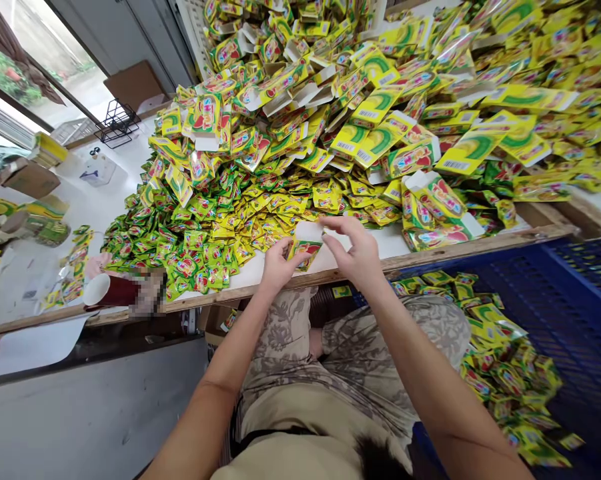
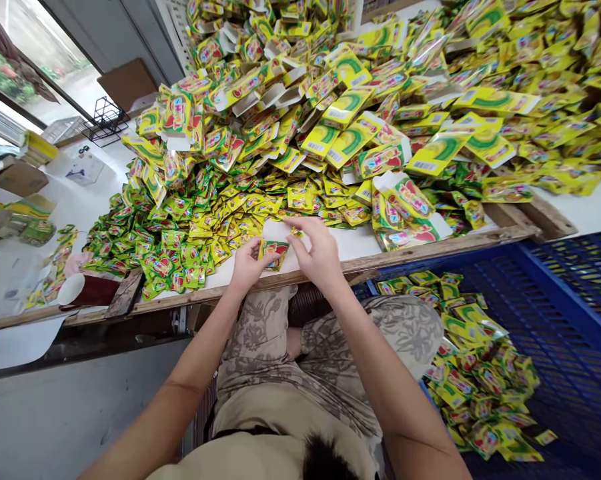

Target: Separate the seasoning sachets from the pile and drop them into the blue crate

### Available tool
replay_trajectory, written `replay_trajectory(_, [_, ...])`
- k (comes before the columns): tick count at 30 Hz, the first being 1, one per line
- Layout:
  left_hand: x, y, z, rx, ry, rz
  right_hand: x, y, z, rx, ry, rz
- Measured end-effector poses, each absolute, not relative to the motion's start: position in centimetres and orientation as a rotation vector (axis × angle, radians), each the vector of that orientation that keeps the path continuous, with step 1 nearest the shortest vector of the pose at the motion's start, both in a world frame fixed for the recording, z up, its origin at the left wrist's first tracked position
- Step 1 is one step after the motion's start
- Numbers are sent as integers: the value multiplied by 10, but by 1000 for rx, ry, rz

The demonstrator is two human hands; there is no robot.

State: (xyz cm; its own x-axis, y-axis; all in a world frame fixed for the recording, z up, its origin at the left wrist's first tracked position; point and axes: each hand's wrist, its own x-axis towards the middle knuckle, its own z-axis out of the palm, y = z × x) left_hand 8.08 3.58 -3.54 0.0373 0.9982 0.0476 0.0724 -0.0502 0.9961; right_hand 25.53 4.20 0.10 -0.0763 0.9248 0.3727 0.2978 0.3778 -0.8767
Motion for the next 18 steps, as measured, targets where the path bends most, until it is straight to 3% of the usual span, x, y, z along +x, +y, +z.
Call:
replay_trajectory(6, [85, 38, -45, 1218, 1088, 1052, 247, 54, -35, -1065, -1263, 1463])
replay_trajectory(18, [63, 58, -32, 771, 780, 774, 230, 60, -18, -868, -1046, 1986])
